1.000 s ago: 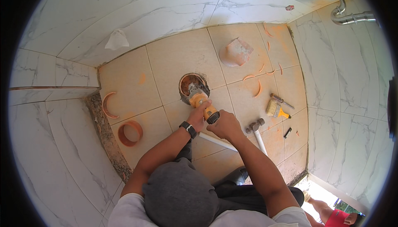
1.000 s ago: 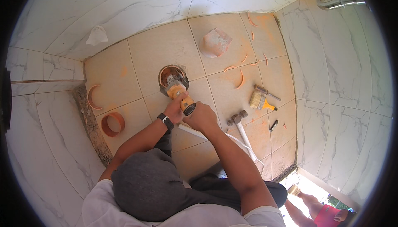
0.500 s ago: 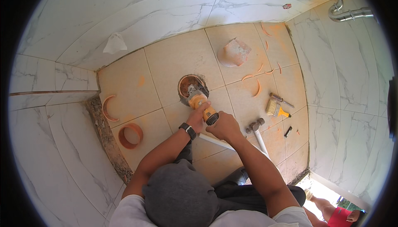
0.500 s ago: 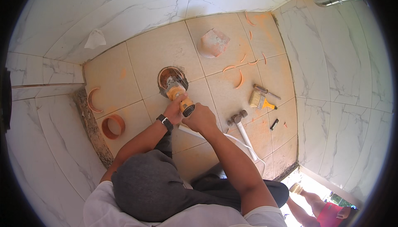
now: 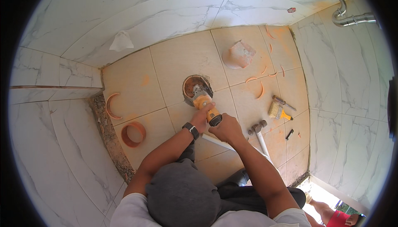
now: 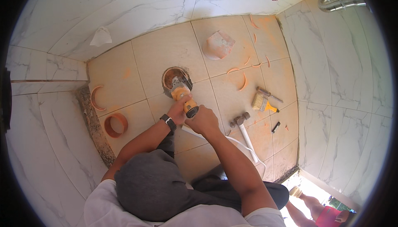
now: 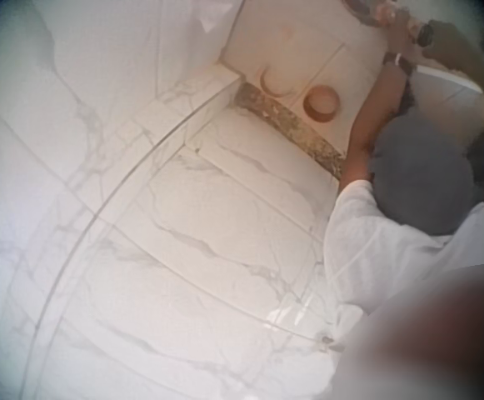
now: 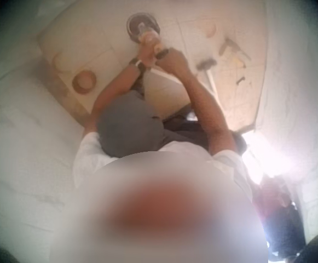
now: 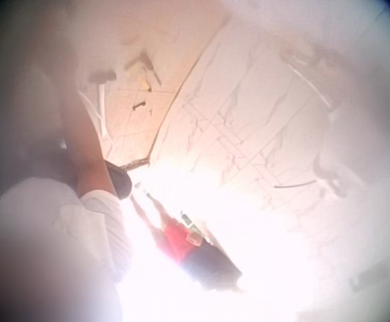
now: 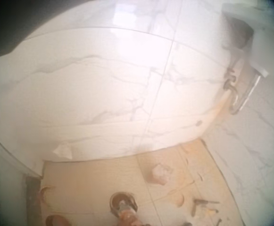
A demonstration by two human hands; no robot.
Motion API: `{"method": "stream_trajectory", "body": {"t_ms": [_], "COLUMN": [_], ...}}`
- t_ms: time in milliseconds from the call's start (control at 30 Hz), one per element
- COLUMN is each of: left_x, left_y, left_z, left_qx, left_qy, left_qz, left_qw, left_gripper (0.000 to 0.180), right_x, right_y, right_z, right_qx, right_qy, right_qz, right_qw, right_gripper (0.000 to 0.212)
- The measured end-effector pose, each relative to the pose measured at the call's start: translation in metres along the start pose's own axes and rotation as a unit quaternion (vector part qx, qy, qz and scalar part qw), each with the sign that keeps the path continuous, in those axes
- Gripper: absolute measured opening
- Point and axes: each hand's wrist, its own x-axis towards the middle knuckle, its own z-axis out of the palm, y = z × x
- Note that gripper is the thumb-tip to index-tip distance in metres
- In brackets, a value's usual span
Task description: The person uses an angle grinder to cut a circular hole in the tiled floor, then inserts a terracotta pipe segment into the opening. They use a hammer to tap the pipe into place and continue adjusting the fit.
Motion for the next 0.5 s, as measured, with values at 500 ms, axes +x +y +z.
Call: {"method": "stream_trajectory", "body": {"t_ms": [500], "left_x": [-0.022], "left_y": [0.005], "left_z": [-0.008], "left_qx": [-0.026], "left_qy": [0.011], "left_qz": [0.016], "left_qw": [0.999], "left_gripper": [0.029], "right_x": [-0.012], "right_y": [-0.013], "right_z": [0.005], "right_qx": [-0.001], "right_qy": [-0.004], "right_qz": [-0.023], "right_qw": [1.000], "right_gripper": [0.061]}}
